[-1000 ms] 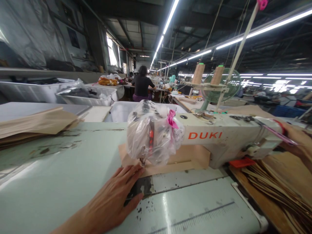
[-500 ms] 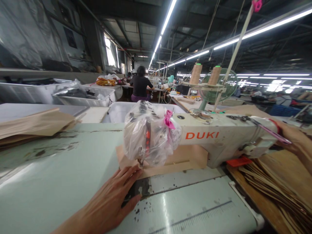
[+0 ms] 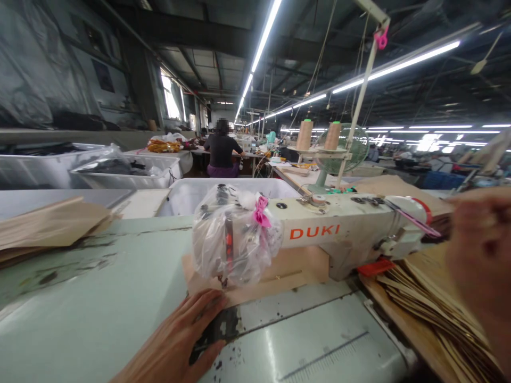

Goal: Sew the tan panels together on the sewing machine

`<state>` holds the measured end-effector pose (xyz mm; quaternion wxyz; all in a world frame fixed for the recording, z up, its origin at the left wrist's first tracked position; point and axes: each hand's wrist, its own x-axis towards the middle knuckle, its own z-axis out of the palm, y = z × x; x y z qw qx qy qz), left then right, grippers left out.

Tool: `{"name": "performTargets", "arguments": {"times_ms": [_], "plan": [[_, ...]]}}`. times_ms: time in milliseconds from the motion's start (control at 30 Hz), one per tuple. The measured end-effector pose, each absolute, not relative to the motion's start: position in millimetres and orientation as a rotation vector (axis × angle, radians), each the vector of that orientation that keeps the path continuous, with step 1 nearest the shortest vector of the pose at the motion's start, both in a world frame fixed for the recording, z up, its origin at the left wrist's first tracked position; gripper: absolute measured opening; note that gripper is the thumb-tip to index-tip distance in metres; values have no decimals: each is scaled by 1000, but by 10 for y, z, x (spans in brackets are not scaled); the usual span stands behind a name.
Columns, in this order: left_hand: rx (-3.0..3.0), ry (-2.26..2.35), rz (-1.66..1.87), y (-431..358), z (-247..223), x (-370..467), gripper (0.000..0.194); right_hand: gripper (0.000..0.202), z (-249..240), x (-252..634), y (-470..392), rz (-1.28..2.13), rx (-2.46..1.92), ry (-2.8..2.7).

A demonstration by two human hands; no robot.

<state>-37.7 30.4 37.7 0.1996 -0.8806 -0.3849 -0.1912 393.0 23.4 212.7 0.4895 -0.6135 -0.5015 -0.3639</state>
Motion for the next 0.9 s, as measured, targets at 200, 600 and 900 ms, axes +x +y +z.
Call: {"name": "performTargets", "arguments": {"times_ms": [200, 600, 900], "plan": [[-2440, -978, -605, 361, 363, -369, 66, 23, 778, 2114, 488, 221, -957, -2414], [-2519, -1015, -716, 415, 443, -324, 93, 46, 389, 2035, 799, 283, -922, -2397], [-2615, -1076, -787, 403, 425, -332, 78, 31, 346, 2004, 859, 244, -915, -2376]]}}
